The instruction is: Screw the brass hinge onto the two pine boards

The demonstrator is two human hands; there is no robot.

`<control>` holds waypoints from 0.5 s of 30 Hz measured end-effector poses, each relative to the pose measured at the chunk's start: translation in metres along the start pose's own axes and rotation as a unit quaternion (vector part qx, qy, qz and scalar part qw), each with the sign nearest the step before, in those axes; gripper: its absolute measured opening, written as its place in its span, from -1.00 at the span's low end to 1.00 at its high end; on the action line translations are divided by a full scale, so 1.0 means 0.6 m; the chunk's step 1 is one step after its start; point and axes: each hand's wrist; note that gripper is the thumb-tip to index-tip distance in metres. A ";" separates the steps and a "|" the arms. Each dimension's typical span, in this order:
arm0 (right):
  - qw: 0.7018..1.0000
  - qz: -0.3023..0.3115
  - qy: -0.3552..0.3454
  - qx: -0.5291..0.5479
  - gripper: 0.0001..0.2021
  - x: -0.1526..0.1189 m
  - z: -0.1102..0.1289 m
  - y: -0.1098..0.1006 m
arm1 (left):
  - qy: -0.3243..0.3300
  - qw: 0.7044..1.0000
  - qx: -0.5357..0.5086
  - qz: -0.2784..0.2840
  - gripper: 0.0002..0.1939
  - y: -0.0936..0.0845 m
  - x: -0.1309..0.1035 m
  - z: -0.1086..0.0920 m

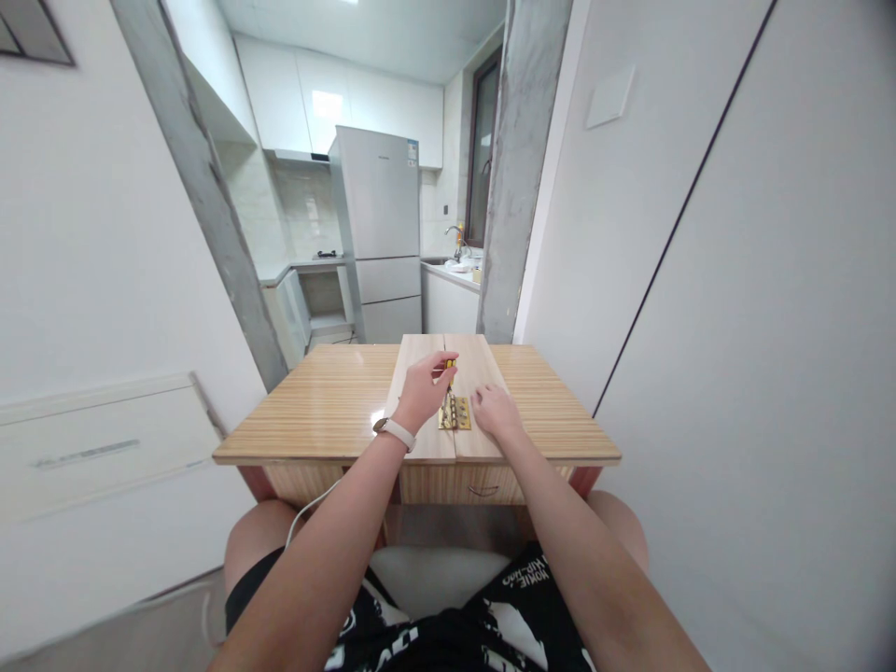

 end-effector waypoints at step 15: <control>1.000 0.010 0.003 -0.007 -0.58 0.001 0.002 -0.001 | 0.018 0.999 0.032 0.000 -0.66 0.005 -0.005 0.000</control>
Point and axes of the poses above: each hand's wrist, its own x-axis towards the middle knuckle, its own y-axis out of the palm, z = x × y, and after that the axes turned 9 degrees about -x, right-handed
